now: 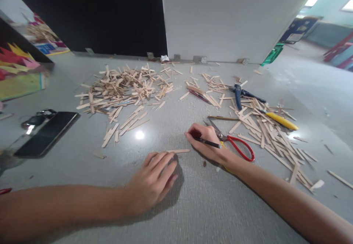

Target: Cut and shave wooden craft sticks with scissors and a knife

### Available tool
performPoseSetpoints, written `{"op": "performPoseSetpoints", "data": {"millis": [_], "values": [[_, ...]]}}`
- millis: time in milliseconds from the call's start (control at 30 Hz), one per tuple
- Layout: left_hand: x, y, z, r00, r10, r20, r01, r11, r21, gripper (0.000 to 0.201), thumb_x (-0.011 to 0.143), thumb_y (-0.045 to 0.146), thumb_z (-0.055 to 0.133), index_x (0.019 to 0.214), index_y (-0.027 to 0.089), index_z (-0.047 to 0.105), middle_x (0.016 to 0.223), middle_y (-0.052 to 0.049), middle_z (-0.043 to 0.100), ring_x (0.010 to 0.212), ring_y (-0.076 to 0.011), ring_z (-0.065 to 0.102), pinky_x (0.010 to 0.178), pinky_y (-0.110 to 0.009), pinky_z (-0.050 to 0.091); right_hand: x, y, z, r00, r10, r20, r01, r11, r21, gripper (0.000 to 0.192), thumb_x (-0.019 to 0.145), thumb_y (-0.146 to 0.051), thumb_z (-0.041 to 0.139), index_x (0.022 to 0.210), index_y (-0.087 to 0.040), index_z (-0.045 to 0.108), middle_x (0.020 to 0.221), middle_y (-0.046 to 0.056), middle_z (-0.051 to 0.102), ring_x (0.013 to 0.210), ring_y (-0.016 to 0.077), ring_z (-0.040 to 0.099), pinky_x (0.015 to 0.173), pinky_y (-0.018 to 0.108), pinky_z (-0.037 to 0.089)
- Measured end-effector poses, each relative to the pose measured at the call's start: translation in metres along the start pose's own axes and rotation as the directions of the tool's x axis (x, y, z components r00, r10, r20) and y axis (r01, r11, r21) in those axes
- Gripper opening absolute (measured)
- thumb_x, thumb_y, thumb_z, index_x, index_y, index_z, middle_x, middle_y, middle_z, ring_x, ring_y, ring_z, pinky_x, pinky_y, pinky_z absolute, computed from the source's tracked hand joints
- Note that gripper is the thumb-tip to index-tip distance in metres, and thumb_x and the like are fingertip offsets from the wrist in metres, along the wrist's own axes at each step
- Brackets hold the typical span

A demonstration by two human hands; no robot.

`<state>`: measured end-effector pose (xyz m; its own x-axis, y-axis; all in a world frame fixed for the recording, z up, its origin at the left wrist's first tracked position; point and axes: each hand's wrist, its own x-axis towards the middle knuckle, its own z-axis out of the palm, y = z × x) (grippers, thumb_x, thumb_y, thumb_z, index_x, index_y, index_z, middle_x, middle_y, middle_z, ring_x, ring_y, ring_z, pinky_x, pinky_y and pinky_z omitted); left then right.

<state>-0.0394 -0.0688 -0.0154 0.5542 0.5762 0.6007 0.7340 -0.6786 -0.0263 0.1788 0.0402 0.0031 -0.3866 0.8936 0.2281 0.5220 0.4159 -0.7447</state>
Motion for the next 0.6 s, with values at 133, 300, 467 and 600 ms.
{"op": "performPoseSetpoints", "data": {"millis": [133, 300, 467, 600], "values": [[-0.006, 0.006, -0.001, 0.999, 0.028, 0.039, -0.029, 0.999, 0.019, 0.041, 0.112, 0.024, 0.039, 0.11, 0.007, 0.076, 0.116, -0.02, 0.08, 0.111, -0.0327, 0.071, 0.096, -0.047, 0.053, -0.003, -0.007, -0.002, 0.982, 0.072, 0.173, -0.099, 0.984, 0.15, 0.024, 0.094, -0.039, 0.071, 0.079, -0.02, 0.068, 0.062, -0.002, 0.065, 0.054, 0.0119, 0.054, 0.051, 0.025, 0.04], [-0.004, 0.002, 0.002, 0.998, 0.046, 0.043, -0.045, 0.999, -0.026, 0.04, 0.109, 0.022, 0.04, 0.115, 0.003, 0.075, 0.12, -0.023, 0.079, 0.112, -0.0327, 0.072, 0.102, -0.047, 0.055, -0.006, -0.025, 0.001, 0.905, 0.139, 0.401, -0.279, 0.906, 0.317, 0.041, 0.091, -0.054, 0.078, 0.073, -0.021, 0.062, 0.056, -0.003, 0.061, 0.048, 0.0097, 0.049, 0.044, 0.023, 0.035], [-0.003, 0.002, 0.003, 0.997, 0.063, 0.051, -0.06, 0.997, -0.051, 0.038, 0.108, 0.02, 0.043, 0.117, 0.002, 0.074, 0.119, -0.023, 0.08, 0.115, -0.0325, 0.074, 0.106, -0.047, 0.057, -0.007, -0.027, 0.012, 0.889, 0.216, 0.404, -0.363, 0.871, 0.332, 0.049, 0.091, -0.063, 0.076, 0.071, -0.022, 0.058, 0.055, -0.002, 0.062, 0.043, 0.0094, 0.051, 0.04, 0.022, 0.035], [-0.003, 0.003, 0.003, 0.997, 0.068, 0.035, -0.067, 0.997, -0.04, 0.039, 0.108, 0.019, 0.04, 0.115, 0.002, 0.075, 0.117, -0.022, 0.081, 0.114, -0.0321, 0.076, 0.106, -0.046, 0.059, -0.007, -0.026, 0.014, 0.931, 0.14, 0.337, -0.241, 0.929, 0.282, 0.054, 0.095, -0.063, 0.069, 0.064, -0.024, 0.049, 0.05, -0.004, 0.056, 0.041, 0.0086, 0.047, 0.041, 0.023, 0.034]]}}
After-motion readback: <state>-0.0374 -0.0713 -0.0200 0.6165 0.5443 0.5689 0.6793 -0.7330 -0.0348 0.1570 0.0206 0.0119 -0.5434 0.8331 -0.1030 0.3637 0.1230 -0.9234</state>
